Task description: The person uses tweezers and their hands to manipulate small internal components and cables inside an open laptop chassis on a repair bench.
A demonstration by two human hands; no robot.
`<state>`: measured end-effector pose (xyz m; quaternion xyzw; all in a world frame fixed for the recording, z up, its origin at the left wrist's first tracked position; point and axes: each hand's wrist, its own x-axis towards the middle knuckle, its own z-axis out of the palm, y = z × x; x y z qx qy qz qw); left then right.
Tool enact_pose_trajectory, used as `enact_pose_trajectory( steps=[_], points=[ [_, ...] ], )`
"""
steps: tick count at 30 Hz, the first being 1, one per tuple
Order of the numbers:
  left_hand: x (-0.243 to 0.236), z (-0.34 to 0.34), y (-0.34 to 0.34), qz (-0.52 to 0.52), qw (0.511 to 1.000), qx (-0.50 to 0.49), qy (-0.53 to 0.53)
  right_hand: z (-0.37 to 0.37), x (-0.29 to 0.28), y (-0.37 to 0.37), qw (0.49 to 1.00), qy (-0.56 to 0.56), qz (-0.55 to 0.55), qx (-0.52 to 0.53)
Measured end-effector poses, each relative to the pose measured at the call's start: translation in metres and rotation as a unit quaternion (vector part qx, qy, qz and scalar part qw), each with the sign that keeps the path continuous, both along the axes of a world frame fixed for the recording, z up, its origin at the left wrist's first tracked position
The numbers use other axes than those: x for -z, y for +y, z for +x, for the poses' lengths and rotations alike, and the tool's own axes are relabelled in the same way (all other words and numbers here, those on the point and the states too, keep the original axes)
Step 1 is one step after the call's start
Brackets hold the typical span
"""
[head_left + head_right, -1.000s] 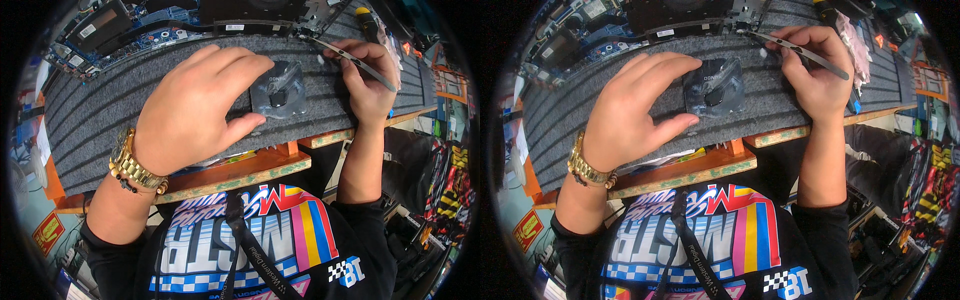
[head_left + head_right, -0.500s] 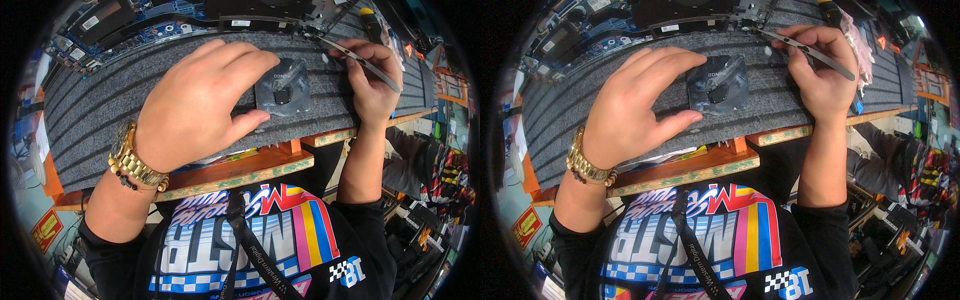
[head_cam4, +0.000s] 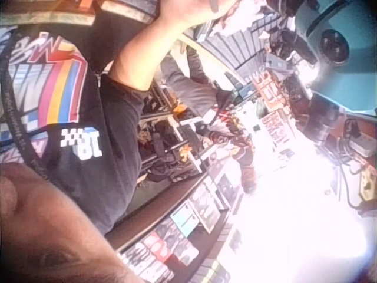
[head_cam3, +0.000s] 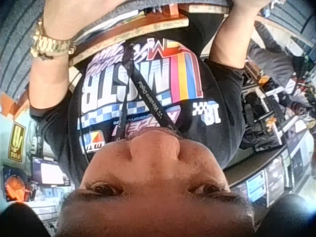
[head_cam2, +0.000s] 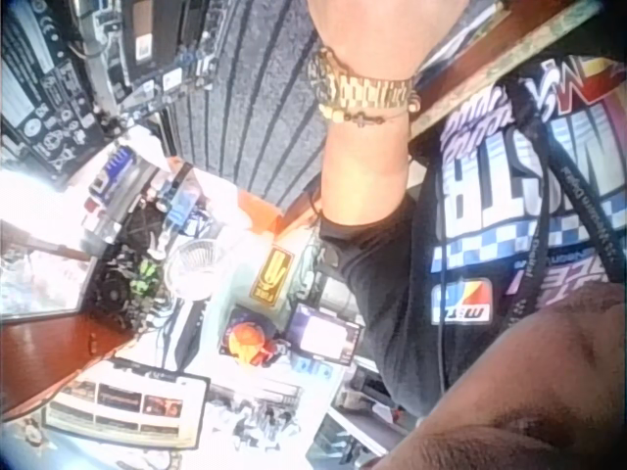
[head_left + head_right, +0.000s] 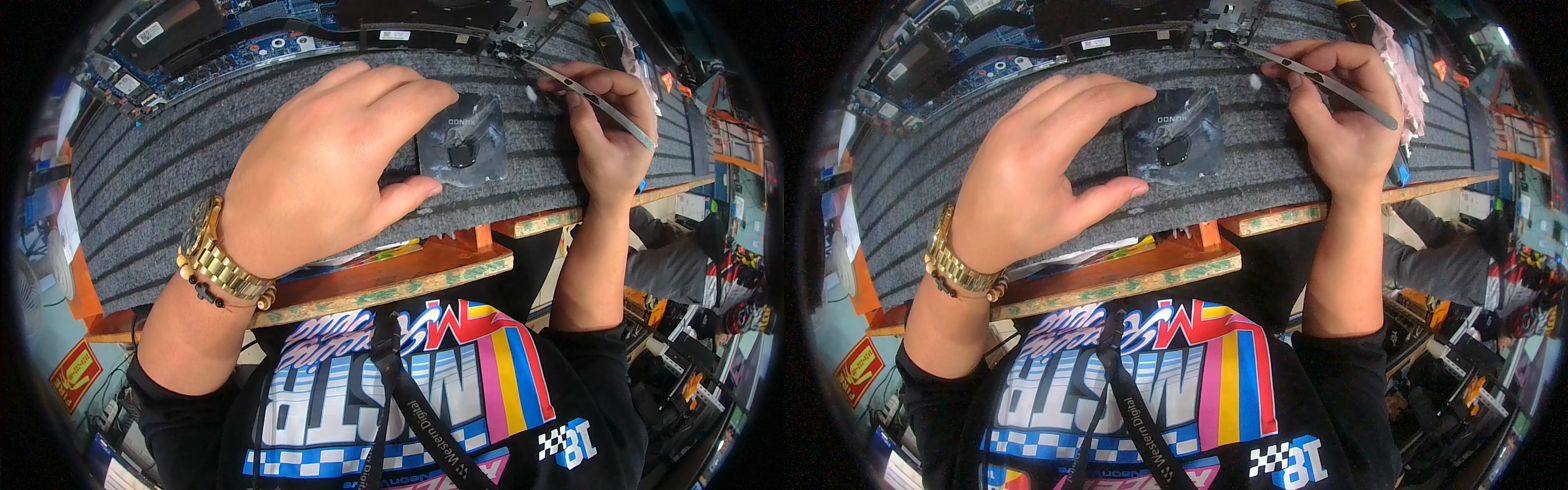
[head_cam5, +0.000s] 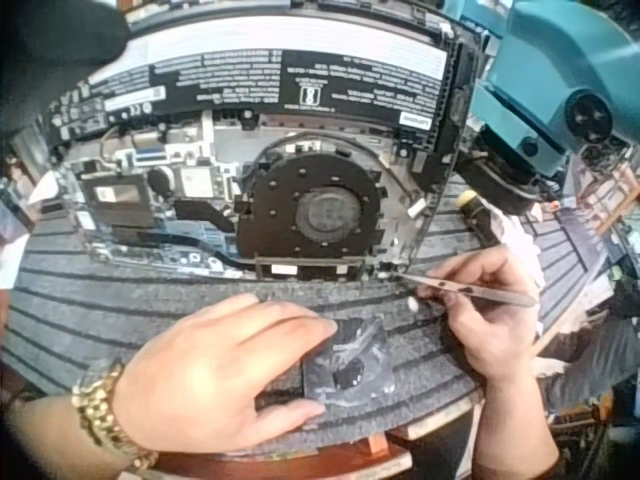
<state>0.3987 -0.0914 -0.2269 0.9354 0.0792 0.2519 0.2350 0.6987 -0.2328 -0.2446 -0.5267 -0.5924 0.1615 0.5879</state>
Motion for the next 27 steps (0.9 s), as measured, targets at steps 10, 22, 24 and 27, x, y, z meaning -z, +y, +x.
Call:
enact_pose_trajectory(
  steps=[10,22,24,27],
  points=[
    [-0.005,0.000,-0.002,-0.007,1.000,-0.002,-0.002,0.001,-0.006,-0.003,1.000,-0.010,0.006,-0.002],
    [-0.030,0.000,-0.006,-0.018,1.000,-0.001,0.008,-0.008,-0.027,-0.010,1.000,0.000,-0.011,0.022],
    [-0.030,-0.001,-0.007,-0.015,1.000,-0.001,0.007,-0.007,-0.028,-0.011,1.000,0.002,0.001,0.020],
    [-0.032,-0.001,-0.006,-0.010,1.000,0.001,0.007,-0.004,-0.029,-0.013,0.999,0.030,0.025,0.004]
  ],
)
